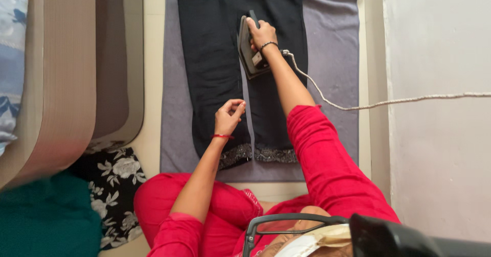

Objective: The person irons a pair of black pants on a gray cloth laid out on the floor. They use an electric iron to smooth the fabric, adjusting the pants and ironing different sections including the legs and waist area.

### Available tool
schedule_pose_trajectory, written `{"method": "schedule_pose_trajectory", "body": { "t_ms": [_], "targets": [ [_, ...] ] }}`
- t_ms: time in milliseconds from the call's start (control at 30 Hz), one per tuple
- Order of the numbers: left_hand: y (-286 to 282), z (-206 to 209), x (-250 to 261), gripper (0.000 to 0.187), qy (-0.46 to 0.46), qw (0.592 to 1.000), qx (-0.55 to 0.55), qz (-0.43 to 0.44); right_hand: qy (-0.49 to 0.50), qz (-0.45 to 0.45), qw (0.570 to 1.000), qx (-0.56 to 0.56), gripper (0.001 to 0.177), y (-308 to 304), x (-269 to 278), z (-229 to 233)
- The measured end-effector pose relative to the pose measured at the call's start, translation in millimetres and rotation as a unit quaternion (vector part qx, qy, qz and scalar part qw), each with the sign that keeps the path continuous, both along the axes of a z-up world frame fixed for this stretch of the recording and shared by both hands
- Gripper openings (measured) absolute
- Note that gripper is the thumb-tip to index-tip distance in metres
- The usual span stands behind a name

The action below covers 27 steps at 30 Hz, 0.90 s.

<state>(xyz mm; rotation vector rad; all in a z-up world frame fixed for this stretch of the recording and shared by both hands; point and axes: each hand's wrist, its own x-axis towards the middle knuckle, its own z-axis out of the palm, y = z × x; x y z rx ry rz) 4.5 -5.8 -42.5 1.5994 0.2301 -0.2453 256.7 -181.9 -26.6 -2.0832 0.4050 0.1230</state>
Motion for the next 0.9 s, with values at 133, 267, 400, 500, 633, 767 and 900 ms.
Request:
{"method": "schedule_pose_trajectory", "body": {
  "t_ms": [133, 267, 400, 500, 633, 767, 900],
  "targets": [
    [5, 3, 3, 0.025, 0.002, 1.000, -0.011, -0.001, 0.015, -0.032, 0.998, -0.044, 0.060, -18, 28, -3],
    [7, 10, 2, 0.026, 0.005, 1.000, -0.004, -0.007, 0.025, -0.063, 0.995, -0.069, 0.061, -67, 41, -20],
    [7, 14, 2, 0.027, -0.001, 1.000, 0.003, -0.015, -0.008, -0.097, 0.995, -0.005, 0.058, -130, 35, -46],
    [2, 12, 2, 0.027, -0.009, 0.999, -0.022, -0.023, 0.031, -0.164, 0.985, 0.043, 0.054, -169, 21, -60],
    [-5, 7, 2, 0.028, -0.006, 0.999, 0.004, -0.045, 0.017, -0.159, 0.984, 0.075, 0.053, -192, -14, -67],
    [-6, 4, 0, 0.028, -0.015, 0.998, 0.031, -0.058, 0.028, -0.161, 0.981, 0.103, 0.052, -180, -69, -61],
    [-7, 6, -3, 0.029, -0.015, 0.997, 0.050, -0.059, 0.040, -0.152, 0.982, 0.100, 0.051, -153, -131, -44]
  ]
}}
